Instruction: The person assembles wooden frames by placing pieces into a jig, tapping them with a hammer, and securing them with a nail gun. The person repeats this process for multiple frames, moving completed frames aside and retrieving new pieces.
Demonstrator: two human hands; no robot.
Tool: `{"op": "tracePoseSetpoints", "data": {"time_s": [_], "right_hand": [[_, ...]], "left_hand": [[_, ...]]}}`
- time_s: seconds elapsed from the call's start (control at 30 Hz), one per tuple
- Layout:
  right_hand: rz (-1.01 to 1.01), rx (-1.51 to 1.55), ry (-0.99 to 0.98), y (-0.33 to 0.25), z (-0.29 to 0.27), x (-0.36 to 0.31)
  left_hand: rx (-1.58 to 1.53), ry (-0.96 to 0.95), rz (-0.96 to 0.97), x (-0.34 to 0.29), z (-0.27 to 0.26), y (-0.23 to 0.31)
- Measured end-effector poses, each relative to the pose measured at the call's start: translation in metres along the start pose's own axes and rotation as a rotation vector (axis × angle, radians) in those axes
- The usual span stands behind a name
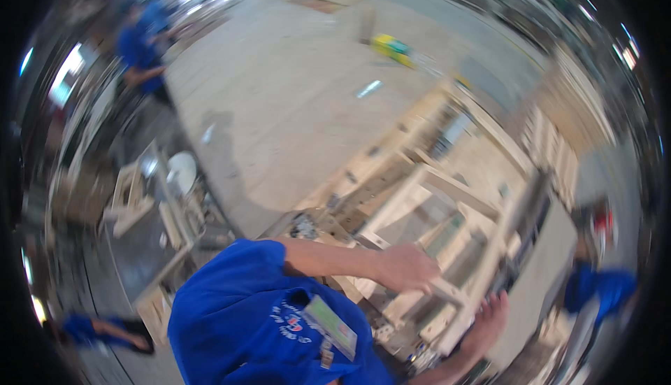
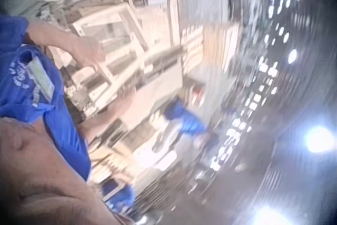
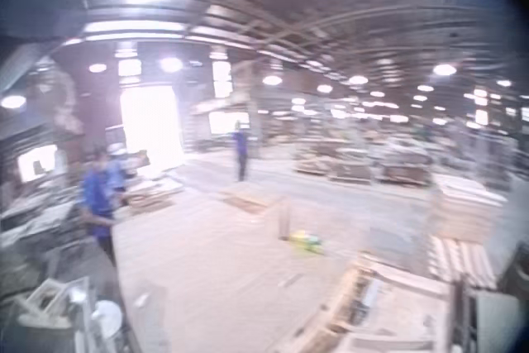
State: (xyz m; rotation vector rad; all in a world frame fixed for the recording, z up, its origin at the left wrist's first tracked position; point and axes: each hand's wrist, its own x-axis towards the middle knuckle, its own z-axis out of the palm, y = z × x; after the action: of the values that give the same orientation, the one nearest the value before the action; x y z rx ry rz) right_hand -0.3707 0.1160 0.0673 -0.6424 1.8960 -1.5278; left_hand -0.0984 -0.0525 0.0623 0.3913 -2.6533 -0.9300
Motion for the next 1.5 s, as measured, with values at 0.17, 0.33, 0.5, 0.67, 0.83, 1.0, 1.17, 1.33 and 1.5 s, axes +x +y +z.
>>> {"op": "tracePoseSetpoints", "data": {"time_s": [0.17, 0.33, 0.5, 0.67, 0.83, 1.0, 1.17, 1.33, 1.5], "right_hand": [[-0.058, 0.231, -0.119, -0.028, -0.021, 0.025], [-0.127, 0.049, -0.27, -0.034, 0.044, 0.028], [-0.156, -0.186, -0.409, -0.013, 0.076, 0.008], [-0.118, -0.324, -0.468, -0.008, 0.089, -0.006], [-0.091, -0.395, -0.514, -0.013, 0.112, -0.014], [-0.076, -0.468, -0.444, -0.009, 0.108, -0.029], [0.032, -0.472, -0.287, -0.001, 0.082, -0.068], [0.08, -0.454, -0.174, 0.023, 0.055, -0.116], [0.017, -0.326, 0.033, 0.083, 0.01, -0.169]], "left_hand": [[0.011, 0.331, 0.009, -0.022, -0.069, 0.032], [-0.161, 1.013, -0.146, -0.08, -0.189, 0.003], [-0.707, 1.632, -0.446, -0.2, -0.272, -0.094], [-1.151, 1.834, -0.593, -0.311, -0.289, -0.18], [-1.086, 1.895, -0.622, -0.381, -0.318, -0.234], [-1.046, 1.933, -0.683, -0.395, -0.342, -0.285], [0.087, 1.577, -1.403, -0.382, -0.364, -0.304], [0.593, 1.288, -1.495, -0.371, -0.362, -0.287], [0.693, 1.105, -0.911, -0.24, -0.335, -0.265]]}}
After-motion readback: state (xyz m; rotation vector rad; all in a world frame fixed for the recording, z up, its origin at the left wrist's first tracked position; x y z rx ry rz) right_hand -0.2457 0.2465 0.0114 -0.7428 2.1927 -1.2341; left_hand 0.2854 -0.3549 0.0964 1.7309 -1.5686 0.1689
